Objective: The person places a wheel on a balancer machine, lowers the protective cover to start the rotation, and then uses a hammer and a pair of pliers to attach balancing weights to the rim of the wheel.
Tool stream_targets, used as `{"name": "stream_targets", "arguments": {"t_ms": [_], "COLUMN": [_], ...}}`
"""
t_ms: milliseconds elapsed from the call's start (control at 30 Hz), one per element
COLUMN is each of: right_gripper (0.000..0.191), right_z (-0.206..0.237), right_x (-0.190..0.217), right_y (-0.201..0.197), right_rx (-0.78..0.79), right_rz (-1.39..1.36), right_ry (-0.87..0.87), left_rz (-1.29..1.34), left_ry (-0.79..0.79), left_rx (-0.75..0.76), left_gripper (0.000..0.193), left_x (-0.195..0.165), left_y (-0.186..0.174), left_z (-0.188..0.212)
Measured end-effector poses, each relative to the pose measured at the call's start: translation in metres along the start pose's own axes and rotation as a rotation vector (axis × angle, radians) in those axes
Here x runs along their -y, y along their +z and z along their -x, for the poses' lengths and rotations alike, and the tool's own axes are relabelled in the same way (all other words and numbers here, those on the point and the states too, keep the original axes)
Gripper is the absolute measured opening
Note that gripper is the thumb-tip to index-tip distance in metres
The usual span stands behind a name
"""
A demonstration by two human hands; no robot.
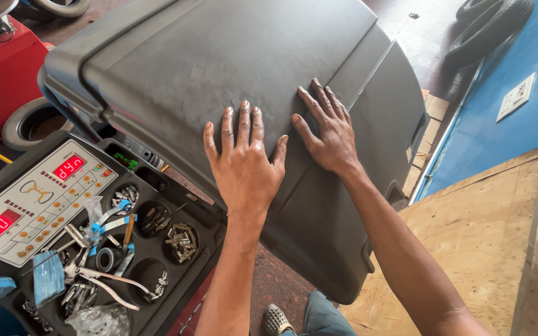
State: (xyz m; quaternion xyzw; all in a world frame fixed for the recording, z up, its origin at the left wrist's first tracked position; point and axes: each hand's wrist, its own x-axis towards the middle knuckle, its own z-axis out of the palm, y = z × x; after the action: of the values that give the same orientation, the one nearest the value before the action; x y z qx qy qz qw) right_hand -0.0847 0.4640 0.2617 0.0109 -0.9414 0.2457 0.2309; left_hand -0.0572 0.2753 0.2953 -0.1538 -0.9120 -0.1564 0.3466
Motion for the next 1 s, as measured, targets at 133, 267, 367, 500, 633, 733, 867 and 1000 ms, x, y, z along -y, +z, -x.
{"name": "stream_targets", "arguments": {"t_ms": [133,267,367,500,633,733,867,1000], "right_gripper": [0.062,0.061,0.061,0.061,0.060,0.059,0.055,0.049], "right_z": [0.0001,0.0003,0.0006,0.0009,0.0019,0.0030,0.0037,0.0079], "right_x": [0.0004,0.0005,0.0009,0.0004,-0.0034,-0.0054,-0.0030,-0.0027], "right_y": [0.0002,0.0008,0.0009,0.0010,0.0019,0.0038,0.0063,0.0081], "right_rx": [0.003,0.004,0.001,0.001,-0.027,-0.052,-0.092,-0.160], "right_rz": [-0.002,-0.005,-0.008,-0.014,-0.017,-0.032,-0.079,-0.119], "right_ry": [-0.001,-0.001,-0.007,-0.005,-0.035,-0.072,-0.102,-0.094], "left_rz": [0.001,0.003,-0.001,-0.011,-0.013,-0.022,-0.030,-0.027], "left_ry": [0.001,-0.002,-0.003,-0.004,-0.008,-0.009,-0.009,-0.026], "left_rx": [-0.004,-0.003,-0.001,0.001,0.013,0.018,0.029,0.037], "left_gripper": [0.057,0.058,0.058,0.058,0.059,0.059,0.059,0.060], "left_x": [0.0007,0.0012,0.0014,0.0009,-0.0002,0.0012,0.0044,0.0066], "left_y": [0.0005,0.0018,0.0023,0.0019,0.0022,0.0028,0.0036,0.0047], "left_z": [0.0006,0.0013,0.0016,0.0014,0.0016,0.0018,0.0020,0.0022]}}
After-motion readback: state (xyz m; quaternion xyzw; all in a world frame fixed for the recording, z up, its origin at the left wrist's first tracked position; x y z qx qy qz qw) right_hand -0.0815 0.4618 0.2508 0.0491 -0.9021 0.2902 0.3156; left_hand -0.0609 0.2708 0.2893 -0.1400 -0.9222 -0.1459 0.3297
